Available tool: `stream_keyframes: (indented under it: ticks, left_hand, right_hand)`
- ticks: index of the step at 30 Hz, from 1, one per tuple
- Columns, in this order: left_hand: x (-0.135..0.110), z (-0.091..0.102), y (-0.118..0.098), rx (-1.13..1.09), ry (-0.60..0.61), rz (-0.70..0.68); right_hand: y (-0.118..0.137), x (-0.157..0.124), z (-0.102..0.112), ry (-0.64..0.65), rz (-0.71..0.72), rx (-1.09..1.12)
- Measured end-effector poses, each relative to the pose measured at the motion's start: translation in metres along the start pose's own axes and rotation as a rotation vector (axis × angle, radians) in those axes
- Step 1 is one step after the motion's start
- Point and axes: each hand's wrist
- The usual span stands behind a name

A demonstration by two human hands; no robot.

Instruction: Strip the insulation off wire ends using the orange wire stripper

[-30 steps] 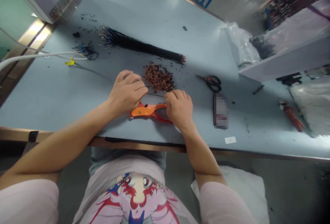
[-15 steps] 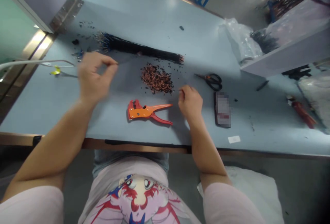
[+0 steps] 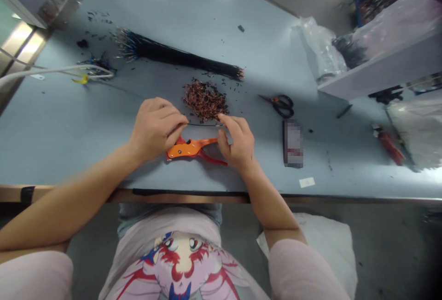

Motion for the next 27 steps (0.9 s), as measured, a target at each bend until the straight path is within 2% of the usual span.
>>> stream_keyframes:
  ticks: [2,6,9,11,12,13,15,16,19,22,24,27]
  left_hand:
    - [0.0,-0.001,-0.004,-0.017,-0.009,-0.017]
    - [0.0,-0.002,-0.008,-0.035,0.048,-0.053]
    - [0.0,-0.004,0.008,-0.033,0.103,-0.062]
    - [0.0,-0.004,0.029,-0.005,0.083,0.006]
    - [0.001,-0.004,0.039,0.026,0.046,0.071]
    - [0.001,-0.004,0.048,0.031,-0.04,0.176]
    - [0.002,-0.003,0.056,-0.13,-0.035,0.375]
    - [0.002,-0.003,0.054,-0.244,-0.008,0.445]
    - [0.003,-0.004,0.034,-0.555,0.182,0.526]
    - [0.004,-0.003,0.013,-0.769,0.243,0.669]
    - [0.005,0.0,0.007,-0.891,0.239,0.821]
    - [0.009,0.005,0.007,-1.053,0.217,0.995]
  right_hand:
    - [0.003,0.0,-0.002,0.026,0.001,-0.032]
    - [0.007,-0.001,-0.008,0.043,-0.015,-0.131]
    - [0.0,0.0,-0.002,0.003,-0.058,-0.199]
    - [-0.014,0.003,0.011,-0.126,-0.149,-0.256]
    - [-0.023,0.005,0.019,-0.236,-0.219,-0.294]
    - [-0.032,0.007,0.026,-0.353,-0.291,-0.316]
    - [-0.046,0.01,0.033,-0.419,-0.336,-0.264]
    - [-0.049,0.01,0.032,-0.385,-0.329,-0.196]
    - [-0.044,0.009,0.016,-0.1,-0.234,-0.036]
    - [-0.031,0.007,-0.002,0.147,-0.145,-0.028]
    - [-0.026,0.007,-0.005,0.181,-0.118,-0.06]
    - [-0.022,0.007,0.0,0.087,-0.105,-0.059]
Point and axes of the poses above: each hand's wrist, its own x-axis towards the middle knuckle, its own z-axis out of the back of the hand, y = z × x, and after that the axes turned 8 degrees about x, right-handed
